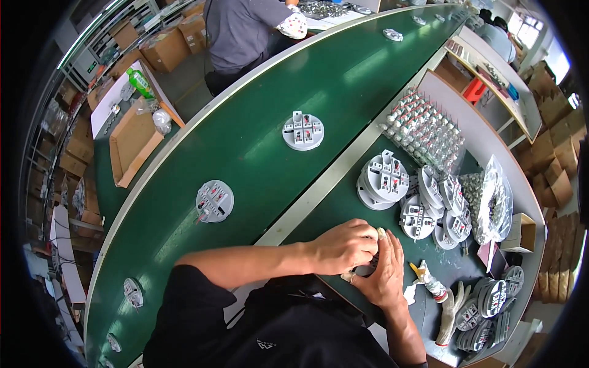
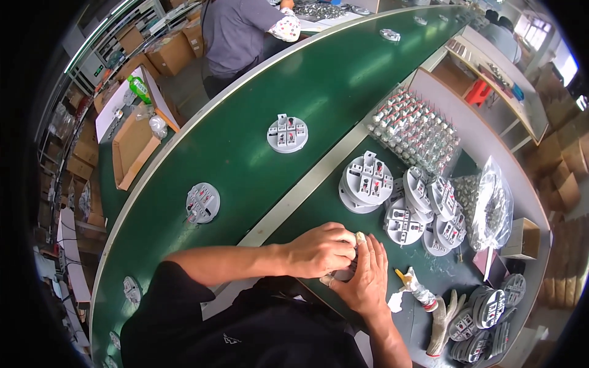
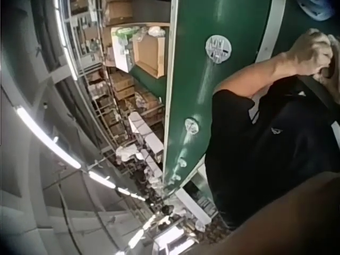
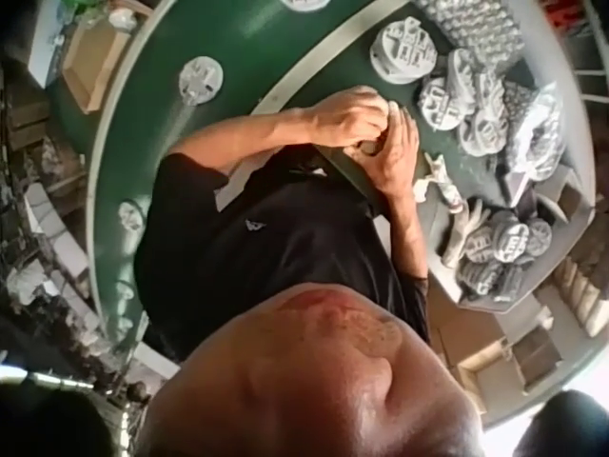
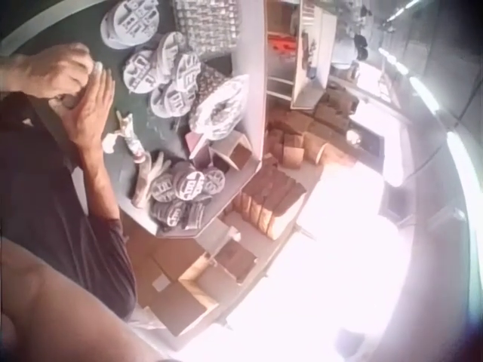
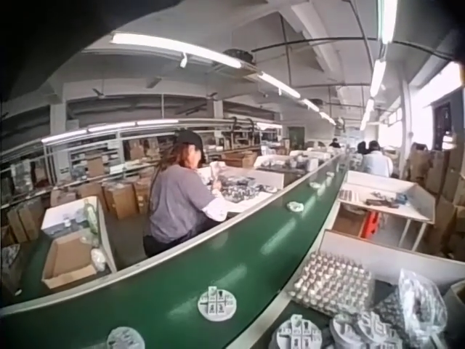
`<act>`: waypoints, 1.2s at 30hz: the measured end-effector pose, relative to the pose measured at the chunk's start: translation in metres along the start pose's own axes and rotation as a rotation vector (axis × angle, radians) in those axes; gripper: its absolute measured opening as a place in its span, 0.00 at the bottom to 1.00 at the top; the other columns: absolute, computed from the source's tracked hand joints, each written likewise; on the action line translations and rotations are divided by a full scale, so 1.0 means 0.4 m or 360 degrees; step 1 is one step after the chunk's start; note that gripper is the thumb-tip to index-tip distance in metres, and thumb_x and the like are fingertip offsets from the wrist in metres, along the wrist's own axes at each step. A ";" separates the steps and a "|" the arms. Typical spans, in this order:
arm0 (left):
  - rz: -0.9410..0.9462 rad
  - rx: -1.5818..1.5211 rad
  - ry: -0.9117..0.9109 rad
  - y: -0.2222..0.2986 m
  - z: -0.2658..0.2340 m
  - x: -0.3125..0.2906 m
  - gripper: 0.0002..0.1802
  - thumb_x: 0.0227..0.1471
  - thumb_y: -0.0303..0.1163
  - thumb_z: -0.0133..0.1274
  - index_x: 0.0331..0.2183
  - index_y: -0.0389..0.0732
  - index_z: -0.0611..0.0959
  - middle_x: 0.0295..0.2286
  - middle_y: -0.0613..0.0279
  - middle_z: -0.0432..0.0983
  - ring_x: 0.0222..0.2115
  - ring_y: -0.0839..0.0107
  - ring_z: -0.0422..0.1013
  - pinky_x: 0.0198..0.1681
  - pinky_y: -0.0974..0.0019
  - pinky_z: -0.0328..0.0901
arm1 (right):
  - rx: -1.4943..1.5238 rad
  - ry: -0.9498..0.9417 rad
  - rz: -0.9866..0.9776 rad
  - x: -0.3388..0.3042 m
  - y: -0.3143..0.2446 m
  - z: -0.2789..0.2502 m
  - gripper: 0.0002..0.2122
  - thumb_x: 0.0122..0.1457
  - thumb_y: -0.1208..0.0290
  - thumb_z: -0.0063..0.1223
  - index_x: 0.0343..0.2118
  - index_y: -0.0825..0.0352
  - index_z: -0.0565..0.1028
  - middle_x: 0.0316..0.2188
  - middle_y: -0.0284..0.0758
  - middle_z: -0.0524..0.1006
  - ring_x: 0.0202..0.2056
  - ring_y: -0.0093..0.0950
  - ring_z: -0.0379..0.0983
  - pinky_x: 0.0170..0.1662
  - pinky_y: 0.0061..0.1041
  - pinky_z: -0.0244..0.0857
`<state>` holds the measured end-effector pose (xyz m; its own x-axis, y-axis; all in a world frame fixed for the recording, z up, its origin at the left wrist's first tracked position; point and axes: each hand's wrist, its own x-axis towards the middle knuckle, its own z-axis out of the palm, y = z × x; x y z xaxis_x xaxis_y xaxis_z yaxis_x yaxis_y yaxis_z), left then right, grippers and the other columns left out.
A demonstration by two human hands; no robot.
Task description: Assembling small electronic components onto circular base plates on a factory production line.
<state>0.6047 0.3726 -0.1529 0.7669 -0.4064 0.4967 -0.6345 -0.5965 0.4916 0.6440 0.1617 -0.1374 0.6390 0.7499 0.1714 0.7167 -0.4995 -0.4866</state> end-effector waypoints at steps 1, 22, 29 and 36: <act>0.0011 -0.0010 -0.0008 -0.009 -0.006 0.010 0.05 0.55 0.32 0.61 0.29 0.44 0.88 0.39 0.69 0.82 0.51 0.62 0.75 0.59 0.51 0.67 | 0.0009 0.0026 0.0025 -0.003 -0.005 -0.004 0.55 0.40 0.53 0.82 0.68 0.79 0.64 0.62 0.57 0.73 0.66 0.57 0.67 0.72 0.56 0.58; -0.1755 -0.0905 0.0642 -0.003 -0.121 -0.049 0.17 0.67 0.37 0.63 0.34 0.30 0.89 0.22 0.71 0.77 0.25 0.84 0.67 0.28 0.70 0.62 | -0.0777 0.0097 0.1165 0.128 0.805 -0.575 0.20 0.67 0.71 0.53 0.60 0.68 0.80 0.45 0.48 0.87 0.48 0.40 0.86 0.51 0.38 0.74; -0.1803 -0.1122 0.0789 0.013 -0.093 -0.096 0.19 0.68 0.39 0.63 0.36 0.29 0.90 0.23 0.73 0.78 0.25 0.86 0.67 0.28 0.72 0.62 | -0.0968 0.0105 0.0683 0.157 0.913 -0.529 0.21 0.67 0.70 0.54 0.61 0.68 0.80 0.35 0.39 0.86 0.38 0.28 0.82 0.45 0.33 0.73; -0.1750 -0.1078 0.0710 0.006 -0.092 -0.101 0.19 0.68 0.40 0.63 0.37 0.29 0.90 0.24 0.71 0.79 0.25 0.86 0.68 0.28 0.73 0.63 | -0.0680 0.0700 0.0936 0.131 0.738 -0.527 0.17 0.68 0.72 0.56 0.57 0.70 0.82 0.31 0.32 0.82 0.31 0.21 0.74 0.41 0.23 0.71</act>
<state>0.5686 0.4132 -0.1457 0.8876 0.3861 -0.2511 0.2553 0.0413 0.9660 0.9479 -0.0376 -0.0914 0.9276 0.1238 0.3525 0.2211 -0.9425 -0.2506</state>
